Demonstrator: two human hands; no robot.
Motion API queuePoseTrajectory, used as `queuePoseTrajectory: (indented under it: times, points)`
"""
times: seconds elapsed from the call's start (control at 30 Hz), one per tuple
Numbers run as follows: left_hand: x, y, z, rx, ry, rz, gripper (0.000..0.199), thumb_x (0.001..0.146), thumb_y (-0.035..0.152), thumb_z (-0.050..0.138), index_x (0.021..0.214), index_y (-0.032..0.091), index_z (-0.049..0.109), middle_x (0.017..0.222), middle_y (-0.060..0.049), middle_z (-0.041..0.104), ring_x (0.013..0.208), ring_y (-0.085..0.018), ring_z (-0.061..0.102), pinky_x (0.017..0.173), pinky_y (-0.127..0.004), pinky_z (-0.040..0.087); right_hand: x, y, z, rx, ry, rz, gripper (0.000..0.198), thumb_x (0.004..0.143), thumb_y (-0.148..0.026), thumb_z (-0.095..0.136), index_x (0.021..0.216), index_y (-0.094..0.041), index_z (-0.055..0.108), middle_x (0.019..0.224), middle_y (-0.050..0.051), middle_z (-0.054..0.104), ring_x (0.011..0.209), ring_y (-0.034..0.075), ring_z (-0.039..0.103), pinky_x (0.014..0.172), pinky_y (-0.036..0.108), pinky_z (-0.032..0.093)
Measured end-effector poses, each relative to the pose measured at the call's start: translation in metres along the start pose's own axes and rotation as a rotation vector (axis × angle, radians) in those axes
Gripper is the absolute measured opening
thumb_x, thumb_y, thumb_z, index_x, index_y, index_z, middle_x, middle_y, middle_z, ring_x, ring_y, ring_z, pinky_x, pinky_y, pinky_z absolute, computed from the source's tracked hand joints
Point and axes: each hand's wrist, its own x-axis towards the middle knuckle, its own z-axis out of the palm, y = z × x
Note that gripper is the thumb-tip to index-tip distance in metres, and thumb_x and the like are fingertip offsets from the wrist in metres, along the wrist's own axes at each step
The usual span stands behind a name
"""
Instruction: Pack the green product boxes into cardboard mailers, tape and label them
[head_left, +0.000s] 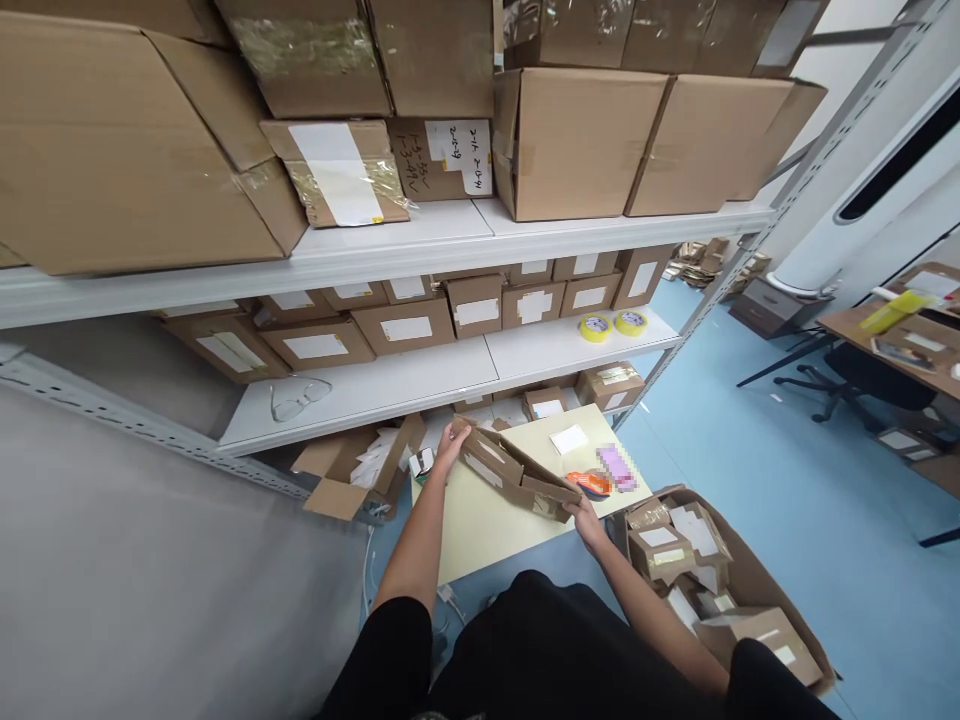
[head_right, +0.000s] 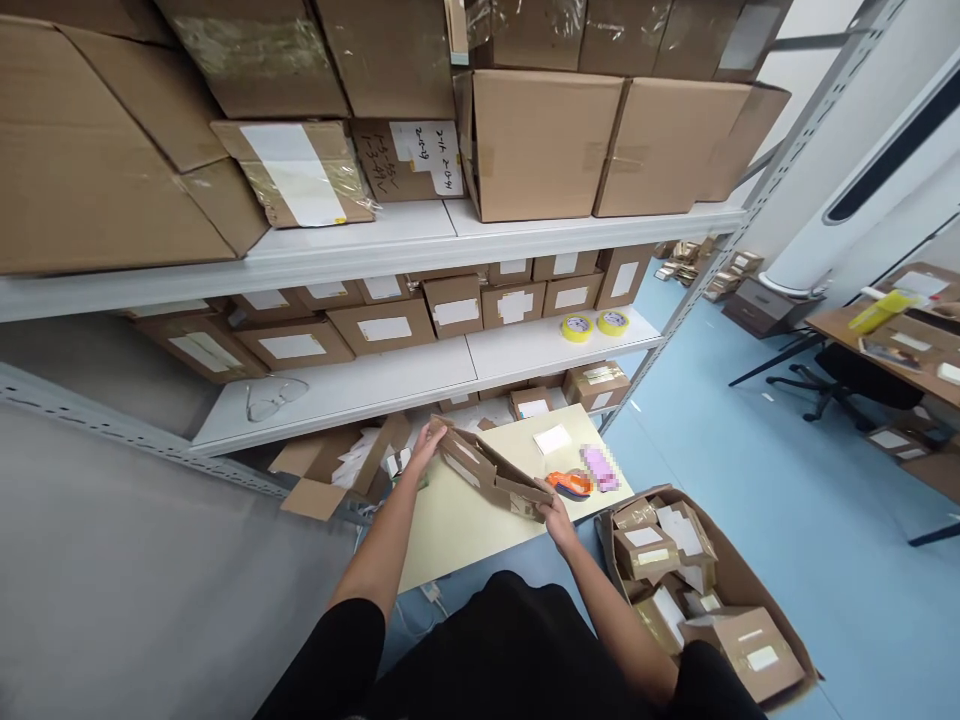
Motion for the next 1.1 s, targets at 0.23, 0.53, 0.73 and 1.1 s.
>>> queuePoseTrajectory:
  times: [0.23, 0.53, 0.73, 1.1]
  points:
    - [-0.028, -0.006, -0.011, 0.017, 0.061, 0.059, 0.070, 0.081, 0.047, 0.084, 0.138, 0.022, 0.054, 0.136, -0.014, 0.064, 0.112, -0.023, 0.070, 0.094, -0.033, 0.057, 0.029, -0.019, 0.030, -0.008, -0.070, -0.057, 0.074, 0.073, -0.030, 0.052, 0.148, -0.027, 0.055, 0.136, 0.005, 0.068, 0.138, 0.027, 0.052, 0.118, 0.041, 0.040]
    - [-0.069, -0.019, 0.003, 0.244, 0.145, 0.123, 0.060, 0.087, 0.036, 0.076, 0.141, 0.021, 0.055, 0.137, -0.012, 0.065, 0.120, -0.025, 0.065, 0.103, -0.036, 0.052, 0.032, -0.015, 0.041, -0.012, 0.098, 0.203, 0.076, 0.088, -0.054, 0.050, 0.158, -0.028, 0.039, 0.158, 0.011, 0.048, 0.146, 0.029, 0.045, 0.117, 0.045, 0.041]
    - [-0.083, -0.026, 0.009, 0.404, 0.245, 0.106, 0.029, 0.099, 0.038, 0.050, 0.109, 0.019, 0.070, 0.109, -0.010, 0.072, 0.112, -0.027, 0.065, 0.096, -0.035, 0.050, 0.008, 0.003, 0.044, 0.083, -0.096, 0.265, 0.080, 0.087, -0.069, 0.052, 0.159, -0.037, 0.034, 0.155, 0.007, 0.053, 0.132, 0.029, 0.060, 0.093, 0.041, 0.057]
    - [-0.135, -0.032, -0.006, 0.505, 0.333, 0.197, 0.023, 0.100, 0.032, 0.046, 0.086, 0.023, 0.062, 0.098, -0.011, 0.066, 0.110, -0.028, 0.060, 0.093, -0.033, 0.046, 0.065, -0.031, 0.008, 0.020, 0.037, 0.041, 0.076, 0.076, -0.042, 0.057, 0.149, -0.023, 0.051, 0.130, 0.010, 0.071, 0.120, 0.029, 0.066, 0.101, 0.041, 0.055]
